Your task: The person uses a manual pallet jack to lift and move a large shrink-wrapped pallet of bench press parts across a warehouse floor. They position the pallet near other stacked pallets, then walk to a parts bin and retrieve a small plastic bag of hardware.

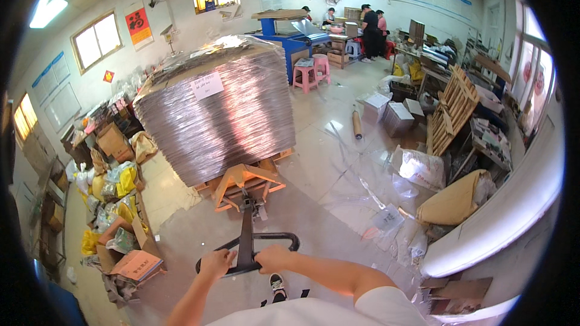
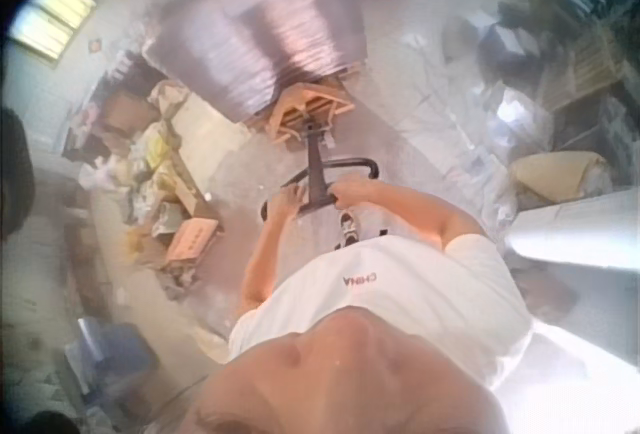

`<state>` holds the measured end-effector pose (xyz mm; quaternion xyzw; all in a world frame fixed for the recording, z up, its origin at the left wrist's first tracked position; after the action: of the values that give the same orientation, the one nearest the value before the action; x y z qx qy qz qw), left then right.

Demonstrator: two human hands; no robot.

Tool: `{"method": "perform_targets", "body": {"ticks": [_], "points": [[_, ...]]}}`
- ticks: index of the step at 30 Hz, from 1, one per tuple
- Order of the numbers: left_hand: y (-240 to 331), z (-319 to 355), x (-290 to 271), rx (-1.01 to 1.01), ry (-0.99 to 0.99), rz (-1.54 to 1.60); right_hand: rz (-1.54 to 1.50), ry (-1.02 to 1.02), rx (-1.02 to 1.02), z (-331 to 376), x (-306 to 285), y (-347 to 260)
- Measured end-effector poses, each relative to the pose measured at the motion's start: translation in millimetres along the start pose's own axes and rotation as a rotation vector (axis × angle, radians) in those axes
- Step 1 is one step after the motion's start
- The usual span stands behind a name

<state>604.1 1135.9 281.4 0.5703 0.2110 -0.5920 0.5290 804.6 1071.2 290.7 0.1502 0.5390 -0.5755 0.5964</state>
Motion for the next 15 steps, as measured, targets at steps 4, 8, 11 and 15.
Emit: {"method": "perform_targets", "body": {"ticks": [4,8,11,15], "points": [[11.1,18.5,8.8,-0.102,0.133,0.049,0.097,0.101,0.020,26.1,7.8,-3.0],[2.9,36.3,28.4,-0.196,0.230,0.247,0.113,0.199,0.065,47.8,21.2,-3.5],[-9.7,42.8,50.8,-0.220,0.213,0.496,0.101,0.167,0.000,59.0,34.9,-6.3],[-20.0,40.1,53.7,-0.286,0.201,0.957,0.128,0.182,0.012,70.2,37.7,-2.9]]}}
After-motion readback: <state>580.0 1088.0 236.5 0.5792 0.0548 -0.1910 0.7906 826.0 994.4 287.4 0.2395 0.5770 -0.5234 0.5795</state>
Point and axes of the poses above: each hand's wrist, its own z-axis away from the middle knuckle, its own x-axis out of the palm, y = z × x, the point moved 5 cm from there along -z, towards the middle knuckle, and after that the axes turned 1 degree about -z, right-handed, at the moved point
